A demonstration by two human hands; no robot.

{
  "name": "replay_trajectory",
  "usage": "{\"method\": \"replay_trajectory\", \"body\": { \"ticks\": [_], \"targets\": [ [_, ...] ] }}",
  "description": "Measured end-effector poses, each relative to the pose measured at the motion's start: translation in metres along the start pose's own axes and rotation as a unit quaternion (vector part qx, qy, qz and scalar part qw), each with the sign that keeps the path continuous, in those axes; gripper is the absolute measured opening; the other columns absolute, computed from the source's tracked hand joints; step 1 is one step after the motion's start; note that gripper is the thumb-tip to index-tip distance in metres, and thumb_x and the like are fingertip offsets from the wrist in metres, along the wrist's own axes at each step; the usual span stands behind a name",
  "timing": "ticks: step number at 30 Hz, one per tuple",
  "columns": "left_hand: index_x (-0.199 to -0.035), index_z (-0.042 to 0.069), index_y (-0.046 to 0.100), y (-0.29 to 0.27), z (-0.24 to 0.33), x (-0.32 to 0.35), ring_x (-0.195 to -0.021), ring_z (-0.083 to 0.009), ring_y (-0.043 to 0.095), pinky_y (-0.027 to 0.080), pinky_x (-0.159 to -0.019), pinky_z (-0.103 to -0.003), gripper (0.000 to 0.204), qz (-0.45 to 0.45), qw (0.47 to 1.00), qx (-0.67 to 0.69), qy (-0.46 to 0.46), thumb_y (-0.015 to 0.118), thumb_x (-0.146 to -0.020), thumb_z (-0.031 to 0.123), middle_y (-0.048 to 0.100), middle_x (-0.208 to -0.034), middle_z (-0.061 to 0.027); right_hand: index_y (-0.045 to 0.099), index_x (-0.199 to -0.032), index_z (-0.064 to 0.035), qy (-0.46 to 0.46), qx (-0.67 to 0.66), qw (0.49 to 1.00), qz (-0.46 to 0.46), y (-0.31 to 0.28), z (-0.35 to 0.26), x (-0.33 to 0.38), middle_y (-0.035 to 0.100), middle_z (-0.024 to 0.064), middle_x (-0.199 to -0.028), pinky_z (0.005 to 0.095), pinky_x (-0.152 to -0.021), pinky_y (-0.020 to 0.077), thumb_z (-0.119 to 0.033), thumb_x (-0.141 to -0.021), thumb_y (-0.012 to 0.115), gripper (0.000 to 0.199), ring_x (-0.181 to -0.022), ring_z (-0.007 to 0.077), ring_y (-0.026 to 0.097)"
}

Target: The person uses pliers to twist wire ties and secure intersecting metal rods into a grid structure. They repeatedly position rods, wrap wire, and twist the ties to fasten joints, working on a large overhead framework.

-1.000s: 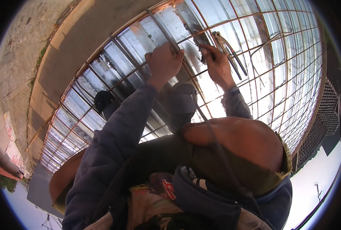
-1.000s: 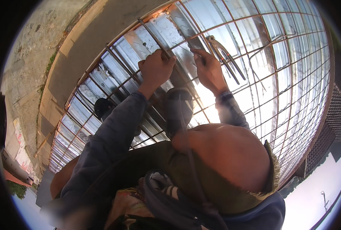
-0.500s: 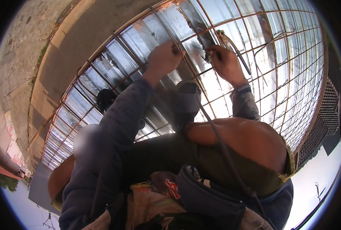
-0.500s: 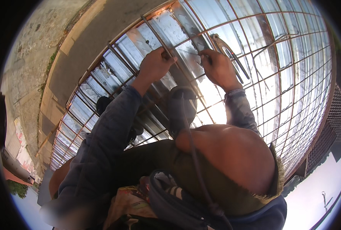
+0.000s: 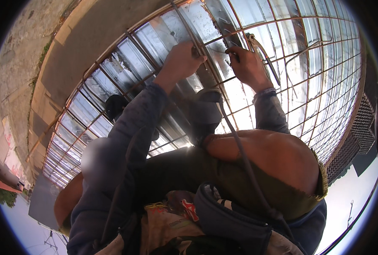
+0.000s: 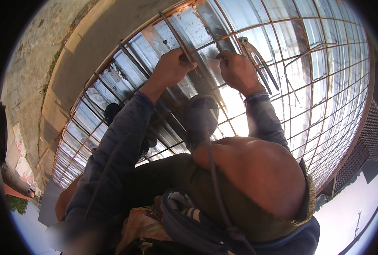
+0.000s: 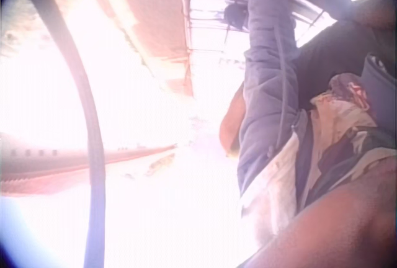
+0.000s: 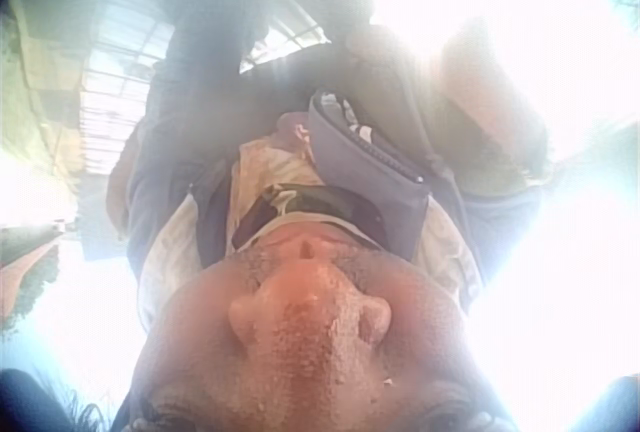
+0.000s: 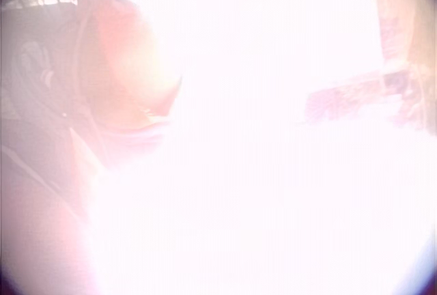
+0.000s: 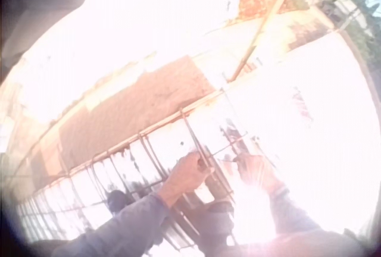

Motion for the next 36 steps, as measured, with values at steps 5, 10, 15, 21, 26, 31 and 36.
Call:
{"method": "replay_trajectory", "body": {
  "ticks": [5, 10, 15, 21, 26, 31, 36],
  "targets": [
    [-0.113, 0.000, 0.075, 0.004, -0.010, -0.008, -0.094, -0.0279, 0.074, 0.058, -0.085, -0.041, 0.044, 0.015, 0.998, -0.053, 0.018, 0.089, -0.089, 0.033, 0.077, -0.103, -0.0151, 0.078, -0.115, -0.0084, 0.013, -0.002, 1.000, -0.015, -0.003, 0.002, 0.000, 0.078, 0.0226, -0.100, 0.0528, -0.084, 0.0598, -0.020, -0.103, 0.061, 0.023, -0.093, 0.0436, 0.076],
    [-0.116, -0.001, 0.073, -0.007, -0.013, -0.002, -0.093, -0.0268, 0.073, 0.057, -0.085, -0.040, 0.049, -0.007, 0.999, -0.042, -0.006, 0.089, -0.088, 0.036, 0.076, -0.102, -0.0136, 0.077, -0.121, -0.0068, 0.044, -0.003, 0.998, -0.048, -0.042, -0.014, 0.009, 0.076, 0.0194, -0.086, 0.0462, -0.073, 0.0558, -0.019, -0.107, 0.061, 0.025, -0.073, 0.0337, 0.073],
    [-0.121, -0.002, 0.071, -0.023, -0.010, -0.001, -0.097, -0.0247, 0.074, 0.057, -0.088, -0.039, 0.041, -0.068, 0.997, 0.028, -0.005, 0.082, -0.097, 0.030, 0.077, -0.106, -0.0138, 0.076, -0.119, -0.0086, -0.007, 0.003, 0.998, -0.070, -0.026, -0.020, 0.007, 0.077, 0.0225, -0.095, 0.0510, -0.082, 0.0580, -0.019, -0.105, 0.060, 0.024, -0.089, 0.0403, 0.075],
    [-0.133, 0.003, 0.070, -0.041, -0.031, -0.006, -0.101, -0.0255, 0.074, 0.056, -0.093, -0.038, 0.032, -0.020, 0.998, 0.037, 0.054, 0.070, -0.105, 0.019, 0.078, -0.112, -0.0146, 0.071, -0.118, -0.0063, -0.024, 0.026, 0.998, -0.042, 0.019, -0.036, 0.006, 0.075, 0.0266, -0.092, 0.0583, -0.081, 0.0569, -0.015, -0.104, 0.059, 0.020, -0.089, 0.0471, 0.073],
    [-0.132, 0.008, 0.073, -0.055, -0.025, -0.012, -0.105, -0.0359, 0.073, 0.057, -0.096, -0.044, 0.030, 0.019, 0.951, -0.211, 0.223, 0.069, -0.105, 0.022, 0.078, -0.119, -0.0146, 0.068, -0.120, -0.0020, -0.019, -0.071, 0.997, -0.007, 0.047, -0.032, -0.008, 0.075, 0.0273, -0.090, 0.0578, -0.083, 0.0556, -0.022, -0.104, 0.061, 0.027, -0.089, 0.0482, 0.073],
    [-0.116, 0.008, 0.077, -0.062, -0.009, -0.018, -0.104, -0.0386, 0.071, 0.056, -0.091, -0.050, 0.023, -0.074, 0.952, -0.252, 0.159, 0.067, -0.105, 0.025, 0.078, -0.110, -0.0149, 0.068, -0.121, -0.0014, 0.052, -0.122, 0.991, -0.017, 0.057, -0.022, -0.006, 0.075, 0.0272, -0.091, 0.0555, -0.082, 0.0554, -0.027, -0.106, 0.062, 0.030, -0.090, 0.0472, 0.074],
    [-0.108, 0.007, 0.078, -0.059, -0.015, -0.011, -0.095, -0.0399, 0.071, 0.055, -0.085, -0.050, 0.022, -0.027, 0.967, -0.174, 0.184, 0.066, -0.104, 0.026, 0.076, -0.099, -0.0167, 0.069, -0.119, -0.0013, 0.042, -0.131, 0.990, -0.016, 0.057, -0.019, -0.009, 0.075, 0.0273, -0.093, 0.0537, -0.084, 0.0564, -0.029, -0.106, 0.062, 0.031, -0.092, 0.0470, 0.075]
  ]
}}
Point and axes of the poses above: each hand's wrist, its own x-axis away from the middle knuckle, its own y-axis out of the palm, z = x × y, the point moved 1 cm from there along -x, towards the middle knuckle
